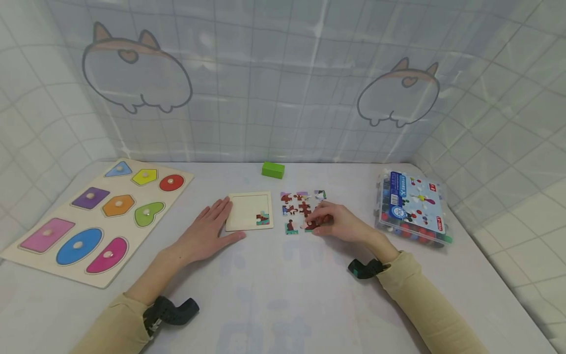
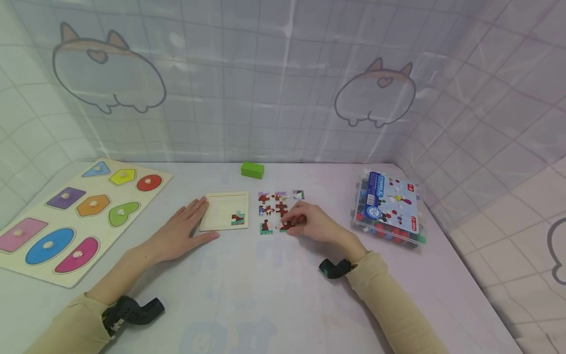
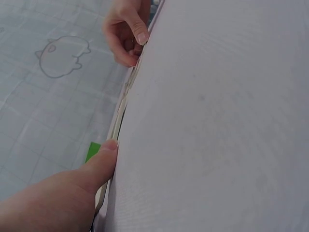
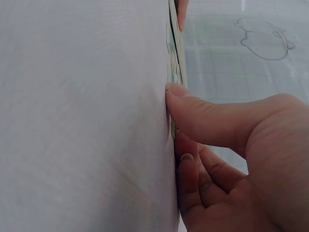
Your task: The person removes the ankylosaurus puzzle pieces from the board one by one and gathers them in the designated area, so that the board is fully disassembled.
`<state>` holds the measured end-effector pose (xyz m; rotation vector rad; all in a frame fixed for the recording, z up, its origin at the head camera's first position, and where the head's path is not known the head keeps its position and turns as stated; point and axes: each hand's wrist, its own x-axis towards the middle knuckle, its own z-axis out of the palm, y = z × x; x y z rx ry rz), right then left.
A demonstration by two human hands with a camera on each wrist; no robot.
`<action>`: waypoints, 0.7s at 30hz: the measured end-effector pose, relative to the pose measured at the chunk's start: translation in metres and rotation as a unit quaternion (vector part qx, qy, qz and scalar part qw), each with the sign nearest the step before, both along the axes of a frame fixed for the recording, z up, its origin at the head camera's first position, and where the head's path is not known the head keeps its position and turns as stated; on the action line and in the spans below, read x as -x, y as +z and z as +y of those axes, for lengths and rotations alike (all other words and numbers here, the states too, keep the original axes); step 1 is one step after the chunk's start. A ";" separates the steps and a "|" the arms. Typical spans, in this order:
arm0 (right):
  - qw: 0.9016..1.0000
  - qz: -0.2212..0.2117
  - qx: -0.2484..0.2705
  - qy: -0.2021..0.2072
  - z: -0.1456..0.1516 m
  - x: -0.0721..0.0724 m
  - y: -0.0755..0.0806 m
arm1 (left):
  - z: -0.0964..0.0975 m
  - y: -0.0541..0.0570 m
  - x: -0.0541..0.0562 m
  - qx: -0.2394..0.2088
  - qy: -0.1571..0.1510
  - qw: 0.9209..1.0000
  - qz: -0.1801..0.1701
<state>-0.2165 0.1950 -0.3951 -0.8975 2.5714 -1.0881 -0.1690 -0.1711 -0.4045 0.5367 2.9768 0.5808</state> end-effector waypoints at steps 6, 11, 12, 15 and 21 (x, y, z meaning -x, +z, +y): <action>1.000 0.000 -0.005 0.003 -0.001 0.001 0.001 | -0.001 0.000 0.000 0.000 0.001 1.000 0.004; 1.000 0.008 -0.002 0.004 0.000 0.001 0.002 | -0.001 -0.001 0.002 0.000 0.002 1.000 0.004; 1.000 0.016 -0.002 0.003 0.001 0.001 0.003 | -0.001 -0.001 0.002 0.000 0.003 1.000 0.004; 0.999 0.036 -0.001 -0.020 -0.001 0.001 0.006 | -0.002 -0.002 0.002 0.000 0.004 1.000 0.004; 0.995 0.067 0.023 -0.073 -0.014 -0.002 0.018 | -0.002 -0.002 0.002 0.000 0.003 1.000 0.001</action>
